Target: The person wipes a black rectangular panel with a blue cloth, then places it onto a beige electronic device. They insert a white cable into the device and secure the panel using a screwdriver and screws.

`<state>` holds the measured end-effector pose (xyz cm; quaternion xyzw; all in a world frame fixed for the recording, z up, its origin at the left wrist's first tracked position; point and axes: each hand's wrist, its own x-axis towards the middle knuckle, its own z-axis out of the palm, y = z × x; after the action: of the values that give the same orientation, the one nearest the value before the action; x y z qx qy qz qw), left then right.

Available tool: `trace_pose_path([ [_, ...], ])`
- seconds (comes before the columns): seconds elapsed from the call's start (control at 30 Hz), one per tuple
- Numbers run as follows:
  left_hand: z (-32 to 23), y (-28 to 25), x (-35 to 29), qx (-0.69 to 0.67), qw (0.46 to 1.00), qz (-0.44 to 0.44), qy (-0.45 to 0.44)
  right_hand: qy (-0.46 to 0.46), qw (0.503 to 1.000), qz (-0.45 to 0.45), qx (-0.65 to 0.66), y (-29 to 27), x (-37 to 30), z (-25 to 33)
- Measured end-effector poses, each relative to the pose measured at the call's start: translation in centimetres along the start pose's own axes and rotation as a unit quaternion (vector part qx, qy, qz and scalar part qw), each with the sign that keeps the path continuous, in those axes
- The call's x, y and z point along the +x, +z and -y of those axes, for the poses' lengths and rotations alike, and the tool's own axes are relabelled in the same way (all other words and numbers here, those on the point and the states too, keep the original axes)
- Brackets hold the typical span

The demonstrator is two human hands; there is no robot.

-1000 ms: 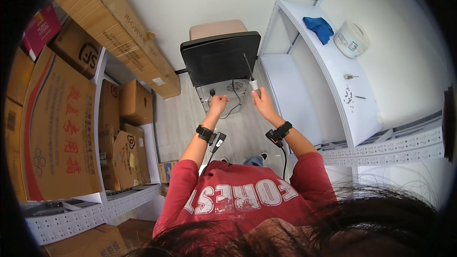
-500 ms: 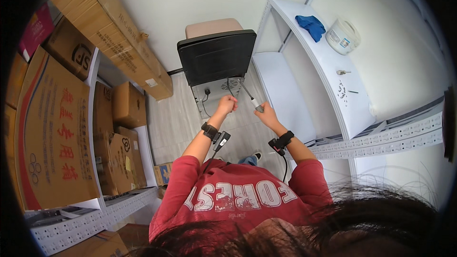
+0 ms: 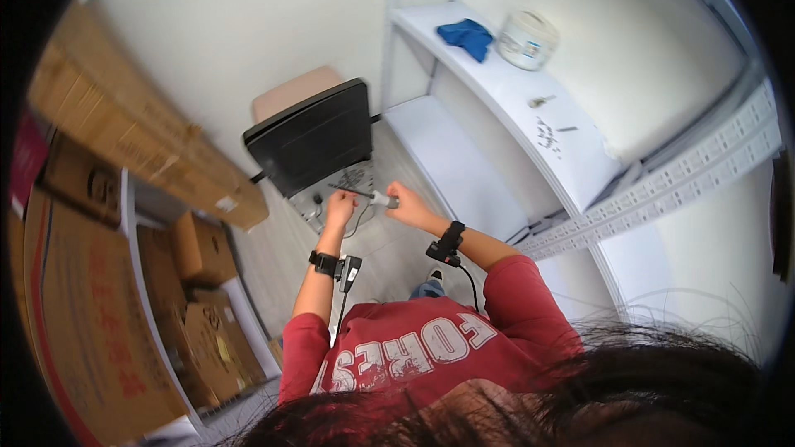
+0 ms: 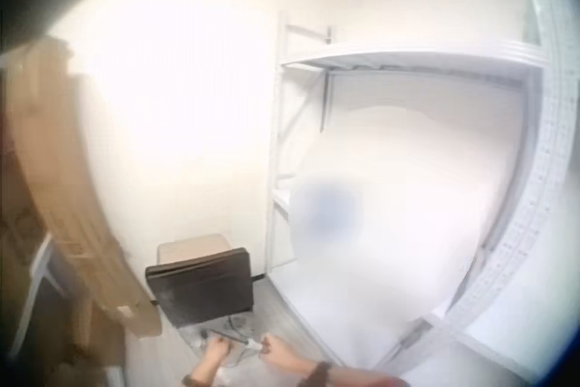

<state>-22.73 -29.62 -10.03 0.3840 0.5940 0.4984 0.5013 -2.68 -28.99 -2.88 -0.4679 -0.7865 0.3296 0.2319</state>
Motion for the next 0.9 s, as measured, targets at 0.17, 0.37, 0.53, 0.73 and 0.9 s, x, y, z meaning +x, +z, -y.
trace_pose_path([
  [0.17,-4.4,8.6,3.0,-0.053,0.993,0.106,-0.029,0.015,0.996,-0.074,-0.04,-6.7,-0.5,-4.2],
  [0.37,-10.3,23.3,5.9,-0.107,0.975,0.191,-0.041,0.085,0.983,-0.145,-0.068,-18.2,-2.0,-12.6],
  [0.53,-12.9,34.8,9.0,-0.097,0.962,0.252,-0.037,0.135,0.959,-0.227,-0.105,-27.2,-3.4,-17.0],
  [0.73,-14.2,44.0,11.6,-0.084,0.939,0.328,-0.051,0.189,0.941,-0.258,-0.109,-33.7,-4.8,-20.3],
  [0.9,-15.3,48.8,14.3,-0.062,0.921,0.38,-0.063,0.218,0.923,-0.298,-0.109,-35.9,-4.6,-22.6],
])
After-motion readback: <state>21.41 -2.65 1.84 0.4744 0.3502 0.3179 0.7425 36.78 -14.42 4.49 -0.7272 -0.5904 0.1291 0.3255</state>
